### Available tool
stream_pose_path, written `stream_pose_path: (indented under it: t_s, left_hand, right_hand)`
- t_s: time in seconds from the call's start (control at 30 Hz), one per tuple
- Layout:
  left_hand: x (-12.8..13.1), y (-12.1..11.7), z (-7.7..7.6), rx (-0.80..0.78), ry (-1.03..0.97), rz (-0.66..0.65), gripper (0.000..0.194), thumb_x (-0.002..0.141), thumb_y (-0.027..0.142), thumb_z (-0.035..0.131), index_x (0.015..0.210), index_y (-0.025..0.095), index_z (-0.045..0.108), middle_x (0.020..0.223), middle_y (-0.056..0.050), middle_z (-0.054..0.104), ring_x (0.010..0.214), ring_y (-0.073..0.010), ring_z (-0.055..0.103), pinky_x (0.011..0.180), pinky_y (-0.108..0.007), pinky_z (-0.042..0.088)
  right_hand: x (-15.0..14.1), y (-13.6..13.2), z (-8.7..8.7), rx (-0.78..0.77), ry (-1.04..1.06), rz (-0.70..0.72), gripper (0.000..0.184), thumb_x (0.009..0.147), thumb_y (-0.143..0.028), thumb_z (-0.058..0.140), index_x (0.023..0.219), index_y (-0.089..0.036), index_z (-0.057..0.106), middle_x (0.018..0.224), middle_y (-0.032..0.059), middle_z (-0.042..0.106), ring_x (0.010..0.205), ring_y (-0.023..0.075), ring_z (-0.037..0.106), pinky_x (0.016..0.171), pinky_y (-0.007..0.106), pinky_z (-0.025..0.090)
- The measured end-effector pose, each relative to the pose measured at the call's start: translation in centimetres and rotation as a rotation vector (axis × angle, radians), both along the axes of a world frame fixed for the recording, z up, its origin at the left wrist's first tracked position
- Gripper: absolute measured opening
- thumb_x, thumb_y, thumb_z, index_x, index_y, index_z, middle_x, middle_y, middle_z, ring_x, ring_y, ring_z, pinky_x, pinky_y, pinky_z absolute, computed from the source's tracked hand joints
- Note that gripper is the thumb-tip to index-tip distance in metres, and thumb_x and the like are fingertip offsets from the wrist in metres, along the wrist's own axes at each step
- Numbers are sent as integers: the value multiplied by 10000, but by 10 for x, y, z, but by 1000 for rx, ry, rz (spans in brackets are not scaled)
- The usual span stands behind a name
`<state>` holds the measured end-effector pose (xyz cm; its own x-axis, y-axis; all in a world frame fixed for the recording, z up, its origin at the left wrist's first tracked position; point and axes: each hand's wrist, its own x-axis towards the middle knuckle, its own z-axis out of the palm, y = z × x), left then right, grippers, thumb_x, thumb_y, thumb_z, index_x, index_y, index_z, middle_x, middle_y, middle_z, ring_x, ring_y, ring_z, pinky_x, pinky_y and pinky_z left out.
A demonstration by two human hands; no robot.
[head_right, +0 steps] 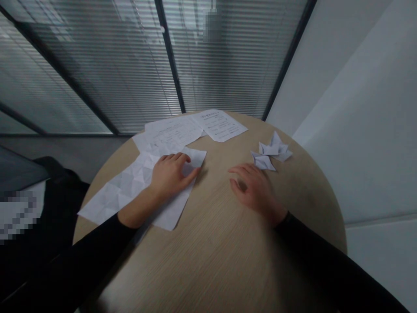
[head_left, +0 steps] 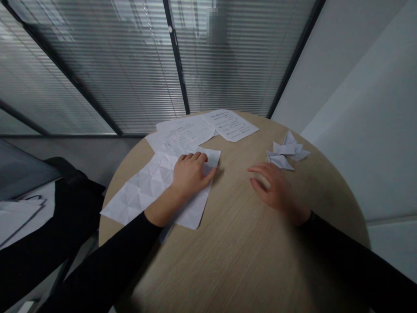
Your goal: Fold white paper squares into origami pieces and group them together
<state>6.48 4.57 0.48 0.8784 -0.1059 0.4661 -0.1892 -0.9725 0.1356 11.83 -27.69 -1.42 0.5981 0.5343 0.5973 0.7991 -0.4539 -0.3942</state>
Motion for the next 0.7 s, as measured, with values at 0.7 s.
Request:
stream_pose_path:
  t_s: [0.7]
  left_hand:
    - [-1, 0, -7, -131, 56, 35, 327, 1192, 436, 444, 1224, 217, 685, 1170, -132, 830, 757, -237, 721, 648, -364, 480]
  right_hand:
    - [12, 48, -14, -204, 160, 230, 712, 1123, -418, 693, 1779, -308, 441, 1672, 158, 664, 1521, 399, 647, 1288, 665, 527]
